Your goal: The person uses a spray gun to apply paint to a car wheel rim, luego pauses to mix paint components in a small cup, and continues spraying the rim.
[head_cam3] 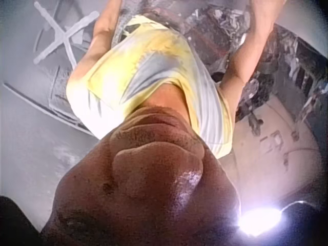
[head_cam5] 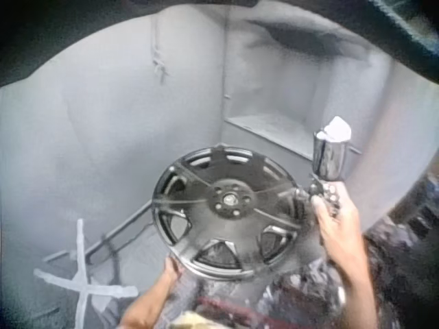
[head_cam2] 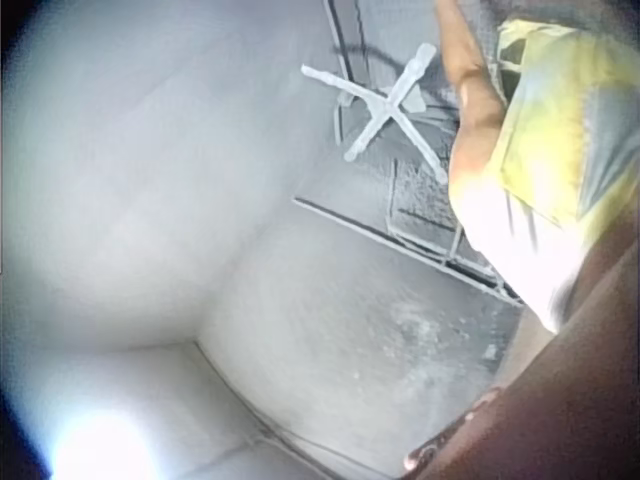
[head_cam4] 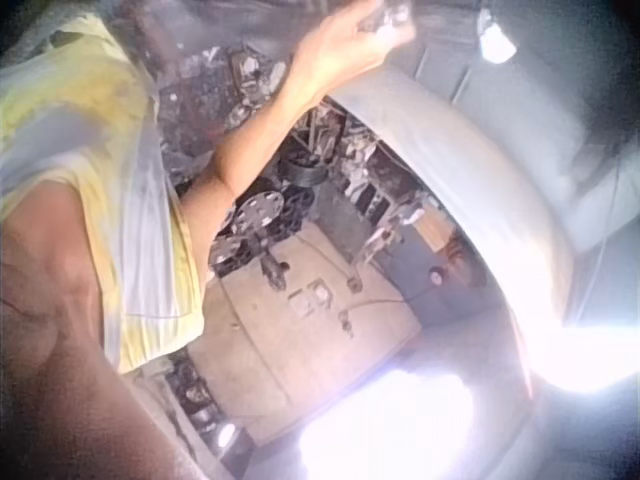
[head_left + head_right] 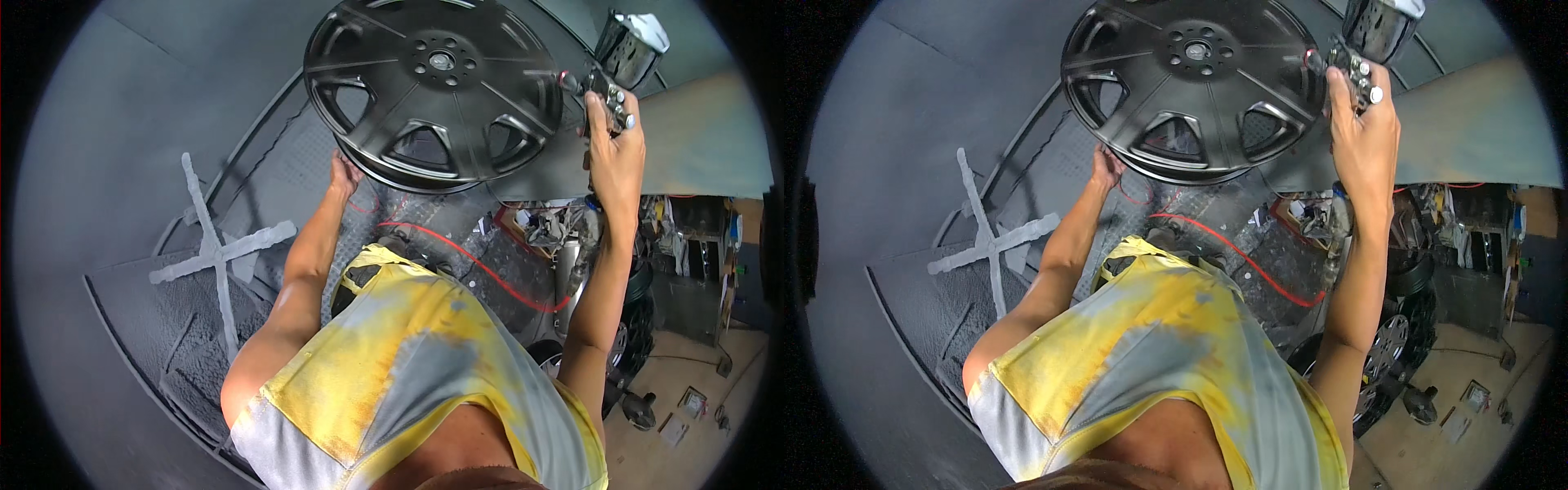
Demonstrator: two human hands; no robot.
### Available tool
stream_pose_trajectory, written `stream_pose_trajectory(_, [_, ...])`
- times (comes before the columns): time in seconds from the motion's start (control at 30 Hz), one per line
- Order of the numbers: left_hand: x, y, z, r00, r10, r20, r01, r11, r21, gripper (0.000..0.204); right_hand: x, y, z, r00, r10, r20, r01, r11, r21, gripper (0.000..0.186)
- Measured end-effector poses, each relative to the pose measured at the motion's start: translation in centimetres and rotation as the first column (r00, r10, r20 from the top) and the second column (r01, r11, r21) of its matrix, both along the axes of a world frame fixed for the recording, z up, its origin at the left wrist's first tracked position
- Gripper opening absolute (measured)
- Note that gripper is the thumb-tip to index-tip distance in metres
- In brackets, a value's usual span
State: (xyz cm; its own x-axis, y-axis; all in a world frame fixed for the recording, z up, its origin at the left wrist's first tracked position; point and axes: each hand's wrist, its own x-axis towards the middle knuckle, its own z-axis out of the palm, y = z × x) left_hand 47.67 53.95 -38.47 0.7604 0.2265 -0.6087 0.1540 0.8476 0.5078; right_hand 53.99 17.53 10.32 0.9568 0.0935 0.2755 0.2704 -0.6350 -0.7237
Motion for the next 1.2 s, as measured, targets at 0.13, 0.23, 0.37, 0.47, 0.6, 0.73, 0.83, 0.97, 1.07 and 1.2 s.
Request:
stream_pose_trajectory(0.13, [1.1, -0.6, 0.8, 0.999, -0.033, -0.020, 0.033, 0.999, -0.022, 0.067, -1.5, -1.9, -1.8, 0.995, 0.020, -0.094, -0.016, 0.999, 0.041, 0.027])
stream_pose_trajectory(0.23, [1.0, -1.2, 1.9, 0.999, -0.033, 0.028, 0.033, 0.999, -0.011, 0.071, -3.5, -1.3, -1.5, 0.978, 0.117, -0.173, -0.097, 0.988, 0.123, 0.027])
stream_pose_trajectory(0.37, [-1.0, -4.8, 2.2, 0.978, -0.160, 0.138, 0.159, 0.987, 0.012, 0.086, -6.2, -0.4, -0.6, 0.916, 0.262, -0.306, -0.134, 0.915, 0.381, 0.029])
stream_pose_trajectory(0.47, [-1.9, -10.6, 4.7, 0.995, -0.098, 0.018, 0.099, 0.991, -0.095, 0.096, -7.5, -0.1, 1.7, 0.883, 0.245, -0.401, -0.044, 0.893, 0.449, 0.031])
stream_pose_trajectory(0.6, [-2.0, -13.8, 5.1, 0.997, -0.065, -0.034, 0.054, 0.967, -0.248, 0.097, -7.9, -1.0, 2.1, 0.964, 0.117, -0.237, 0.016, 0.869, 0.494, 0.032])
stream_pose_trajectory(0.73, [-2.4, -13.9, 6.5, 0.968, -0.213, -0.132, 0.172, 0.947, -0.270, 0.100, -6.6, -3.1, 1.1, 0.997, -0.006, -0.081, 0.045, 0.872, 0.488, 0.025])
stream_pose_trajectory(0.83, [-4.0, -11.8, 4.8, 0.866, -0.470, -0.172, 0.433, 0.875, -0.216, 0.100, -5.9, -7.1, 0.0, 0.991, -0.130, -0.037, 0.133, 0.894, 0.427, 0.025])
stream_pose_trajectory(0.97, [-6.5, -6.6, 3.9, 0.669, -0.678, -0.305, 0.726, 0.684, 0.072, 0.091, -4.7, -9.4, -1.3, 0.970, -0.244, -0.003, 0.230, 0.909, 0.348, 0.029])
stream_pose_trajectory(1.07, [-10.7, -1.3, -4.3, 0.419, -0.749, -0.513, 0.894, 0.441, 0.085, 0.069, -4.6, -9.2, -1.1, 0.926, -0.376, 0.031, 0.337, 0.860, 0.382, 0.032])
stream_pose_trajectory(1.2, [-15.8, -0.1, -6.9, 0.096, -0.730, -0.676, 0.983, 0.176, -0.050, 0.048, -4.8, -10.4, -2.9, 0.892, -0.449, 0.057, 0.392, 0.829, 0.399, 0.035])
